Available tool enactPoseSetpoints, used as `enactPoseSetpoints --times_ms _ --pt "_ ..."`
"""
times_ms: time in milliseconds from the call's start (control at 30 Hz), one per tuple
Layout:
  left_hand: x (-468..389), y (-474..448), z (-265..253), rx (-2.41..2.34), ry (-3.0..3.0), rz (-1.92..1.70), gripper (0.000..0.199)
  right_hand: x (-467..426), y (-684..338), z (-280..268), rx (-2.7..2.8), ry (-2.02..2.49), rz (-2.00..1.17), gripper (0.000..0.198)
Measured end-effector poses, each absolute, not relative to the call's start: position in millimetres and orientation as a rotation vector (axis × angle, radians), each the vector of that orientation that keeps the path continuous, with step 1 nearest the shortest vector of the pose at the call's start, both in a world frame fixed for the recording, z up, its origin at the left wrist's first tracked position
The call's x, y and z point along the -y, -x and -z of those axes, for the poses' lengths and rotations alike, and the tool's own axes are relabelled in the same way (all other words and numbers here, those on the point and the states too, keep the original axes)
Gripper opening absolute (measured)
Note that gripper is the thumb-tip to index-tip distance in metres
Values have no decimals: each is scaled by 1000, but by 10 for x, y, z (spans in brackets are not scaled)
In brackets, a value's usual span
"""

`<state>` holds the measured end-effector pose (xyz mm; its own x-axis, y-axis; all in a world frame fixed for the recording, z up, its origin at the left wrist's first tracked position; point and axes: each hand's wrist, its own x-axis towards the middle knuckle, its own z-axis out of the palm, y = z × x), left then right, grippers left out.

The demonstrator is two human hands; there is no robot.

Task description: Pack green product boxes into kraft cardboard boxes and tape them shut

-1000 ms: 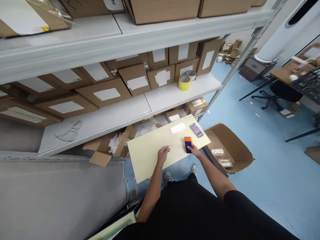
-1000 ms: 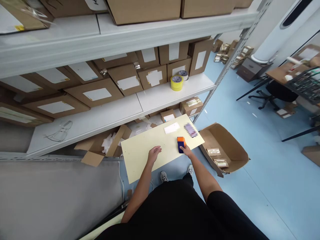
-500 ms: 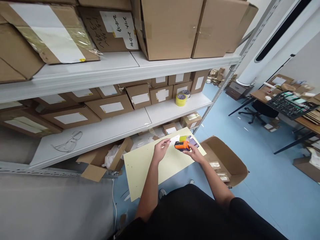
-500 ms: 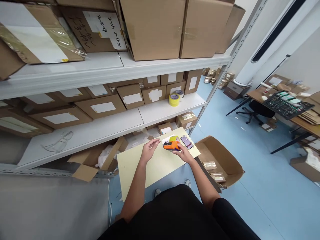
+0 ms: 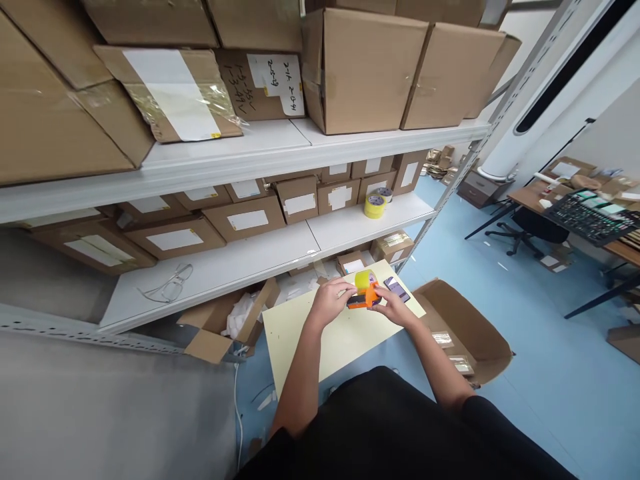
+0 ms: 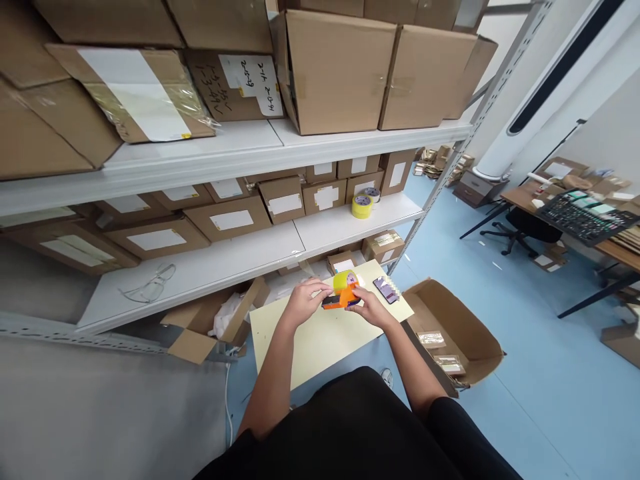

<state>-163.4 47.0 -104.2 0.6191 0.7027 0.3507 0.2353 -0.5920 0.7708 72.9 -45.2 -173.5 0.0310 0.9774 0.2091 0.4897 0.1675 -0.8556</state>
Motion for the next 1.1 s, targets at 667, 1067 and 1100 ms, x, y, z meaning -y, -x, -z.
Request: enactPoseSetpoints --times_ms 667,1067,1100 --pt "-494 1542 845 -865 -2313 -1458 27 434 -702 1572 1542 1466 -718 44" --pt "-642 1066 603 -1069 -2485 -1567 25 -6 -1289 1821 1532 1306 -839 42" --pt "-663 1016 569 -1054 -2525 -1522 25 -47 -1337 1850 1521 1295 -859 42"
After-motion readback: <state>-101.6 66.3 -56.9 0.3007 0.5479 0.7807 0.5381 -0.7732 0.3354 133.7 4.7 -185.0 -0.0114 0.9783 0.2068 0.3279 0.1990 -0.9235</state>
